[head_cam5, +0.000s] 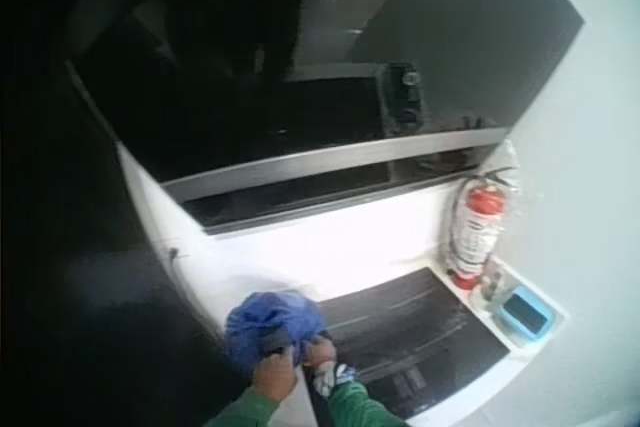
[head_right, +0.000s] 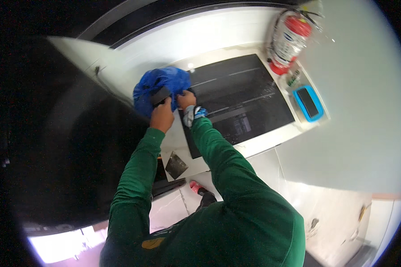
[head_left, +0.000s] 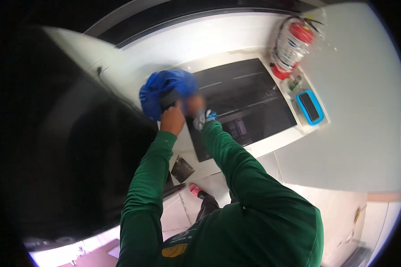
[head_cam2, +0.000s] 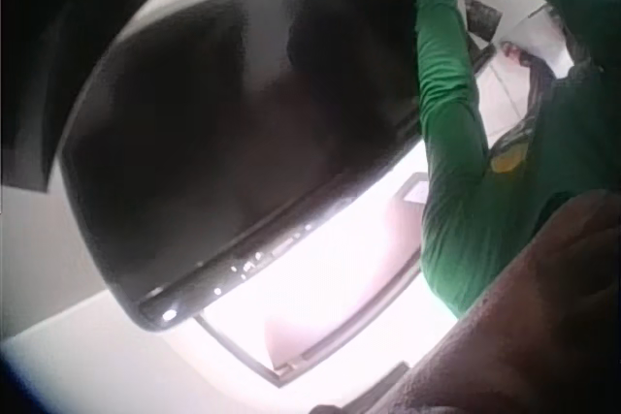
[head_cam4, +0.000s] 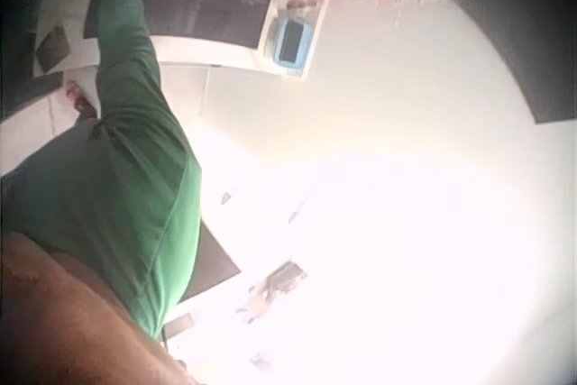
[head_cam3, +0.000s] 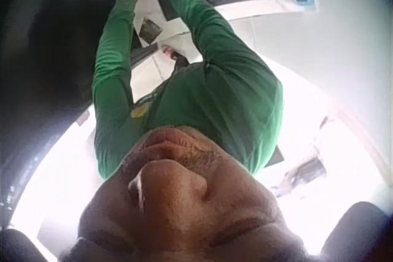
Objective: The person applies grout to floor and wall tile joints using a small scraper and a wide spreader, smoothing the material into the gaps.
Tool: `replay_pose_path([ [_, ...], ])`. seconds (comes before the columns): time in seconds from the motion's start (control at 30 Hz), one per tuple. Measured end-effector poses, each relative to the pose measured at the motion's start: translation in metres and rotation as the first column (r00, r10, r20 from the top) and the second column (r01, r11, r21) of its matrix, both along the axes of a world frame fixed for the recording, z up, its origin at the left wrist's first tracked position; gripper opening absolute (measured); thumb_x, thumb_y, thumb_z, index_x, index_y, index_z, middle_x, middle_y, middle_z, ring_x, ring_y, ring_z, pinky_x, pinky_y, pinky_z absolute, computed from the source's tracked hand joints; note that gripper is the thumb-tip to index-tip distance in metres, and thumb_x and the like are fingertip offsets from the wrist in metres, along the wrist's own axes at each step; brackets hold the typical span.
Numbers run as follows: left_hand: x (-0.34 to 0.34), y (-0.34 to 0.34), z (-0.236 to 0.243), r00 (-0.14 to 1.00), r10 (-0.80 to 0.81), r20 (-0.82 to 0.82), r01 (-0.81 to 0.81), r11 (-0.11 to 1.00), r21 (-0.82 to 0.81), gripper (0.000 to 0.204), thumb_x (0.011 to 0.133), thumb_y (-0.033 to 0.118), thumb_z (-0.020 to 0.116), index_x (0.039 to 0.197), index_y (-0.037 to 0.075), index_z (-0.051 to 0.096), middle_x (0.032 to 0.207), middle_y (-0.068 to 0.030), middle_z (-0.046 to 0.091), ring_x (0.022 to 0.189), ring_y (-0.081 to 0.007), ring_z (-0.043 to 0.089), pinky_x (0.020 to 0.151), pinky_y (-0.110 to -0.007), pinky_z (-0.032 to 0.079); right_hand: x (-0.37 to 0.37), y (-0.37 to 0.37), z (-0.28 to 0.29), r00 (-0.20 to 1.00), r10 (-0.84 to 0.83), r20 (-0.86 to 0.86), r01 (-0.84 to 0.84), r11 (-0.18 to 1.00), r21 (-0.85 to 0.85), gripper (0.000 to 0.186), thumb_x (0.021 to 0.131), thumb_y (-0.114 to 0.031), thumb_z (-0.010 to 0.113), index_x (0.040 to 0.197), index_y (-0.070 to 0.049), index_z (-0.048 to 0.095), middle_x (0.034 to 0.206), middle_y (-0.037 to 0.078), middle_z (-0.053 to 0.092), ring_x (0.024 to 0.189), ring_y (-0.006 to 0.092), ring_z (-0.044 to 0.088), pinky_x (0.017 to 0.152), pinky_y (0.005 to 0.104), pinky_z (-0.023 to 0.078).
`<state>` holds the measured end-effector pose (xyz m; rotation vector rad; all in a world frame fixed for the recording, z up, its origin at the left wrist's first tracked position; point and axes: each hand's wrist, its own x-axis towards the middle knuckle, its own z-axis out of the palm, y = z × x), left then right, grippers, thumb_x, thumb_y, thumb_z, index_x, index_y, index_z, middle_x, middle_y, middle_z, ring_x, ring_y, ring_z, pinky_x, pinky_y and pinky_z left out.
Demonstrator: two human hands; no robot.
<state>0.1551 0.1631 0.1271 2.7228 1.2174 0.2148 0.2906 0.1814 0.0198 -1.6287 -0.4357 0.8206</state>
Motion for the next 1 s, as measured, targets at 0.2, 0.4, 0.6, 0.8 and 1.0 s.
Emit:
replay_pose_path([
  [0.2, -0.038, -0.032, 0.014, 0.990, -0.055, 0.132, 0.058, 0.998, -0.019, 0.030, 0.089, 0.001, 0.056, 0.119, 0.005, 0.056, 0.103, -0.0280, 0.069, 0.091, -0.0473, 0.069, 0.077, -0.056, 0.055, 0.012, 0.009, -0.034, 0.980, 0.071, -0.185, -0.081, 0.996, -0.047, 0.056, 0.090, -0.016, 0.066, 0.142, 0.002, 0.054, 0.131, 0.022, 0.066, 0.108, 0.0339, 0.072, 0.071, 0.0425, 0.068],
  [0.4, -0.085, -0.051, 0.037, 0.931, -0.055, 0.362, 0.039, 0.998, 0.050, 0.023, 0.094, 0.003, 0.059, 0.116, 0.003, 0.065, 0.114, -0.0203, 0.070, 0.100, -0.0434, 0.069, 0.084, -0.050, 0.057, -0.006, 0.007, -0.057, 0.882, 0.283, -0.377, -0.253, 0.959, 0.130, 0.046, 0.093, -0.025, 0.072, 0.129, 0.000, 0.058, 0.123, 0.018, 0.070, 0.100, 0.0375, 0.073, 0.076, 0.0483, 0.067],
  [0.6, -0.129, -0.076, 0.092, 0.903, -0.162, 0.398, 0.199, 0.979, -0.051, 0.029, 0.093, -0.003, 0.058, 0.119, 0.005, 0.067, 0.118, -0.0179, 0.070, 0.105, -0.0378, 0.070, 0.086, -0.043, 0.060, 0.008, -0.010, -0.083, 0.826, 0.405, -0.392, -0.370, 0.914, 0.165, 0.042, 0.094, -0.026, 0.070, 0.127, -0.002, 0.060, 0.115, 0.016, 0.072, 0.093, 0.0352, 0.075, 0.071, 0.0464, 0.066],
  [0.8, -0.177, -0.108, 0.099, 0.764, -0.124, 0.633, 0.196, 0.980, -0.044, 0.038, 0.086, -0.013, 0.060, 0.119, 0.003, 0.068, 0.126, -0.0180, 0.069, 0.112, -0.0335, 0.071, 0.091, -0.039, 0.060, 0.005, -0.011, -0.086, 0.832, 0.499, -0.242, -0.496, 0.865, 0.077, 0.038, 0.096, -0.027, 0.066, 0.125, -0.004, 0.061, 0.111, 0.014, 0.072, 0.089, 0.0331, 0.074, 0.067, 0.0459, 0.065],
  [1.0, -0.244, -0.160, 0.031, 0.370, 0.378, 0.849, 0.111, 0.889, -0.444, 0.027, 0.094, -0.008, 0.061, 0.120, -0.001, 0.065, 0.128, -0.0188, 0.068, 0.114, -0.0312, 0.070, 0.095, -0.040, 0.059, 0.007, -0.008, -0.105, 0.752, 0.654, 0.081, -0.651, 0.756, -0.069, 0.035, 0.098, -0.028, 0.062, 0.124, -0.005, 0.062, 0.108, 0.013, 0.072, 0.085, 0.0310, 0.074, 0.063, 0.0453, 0.064],
])
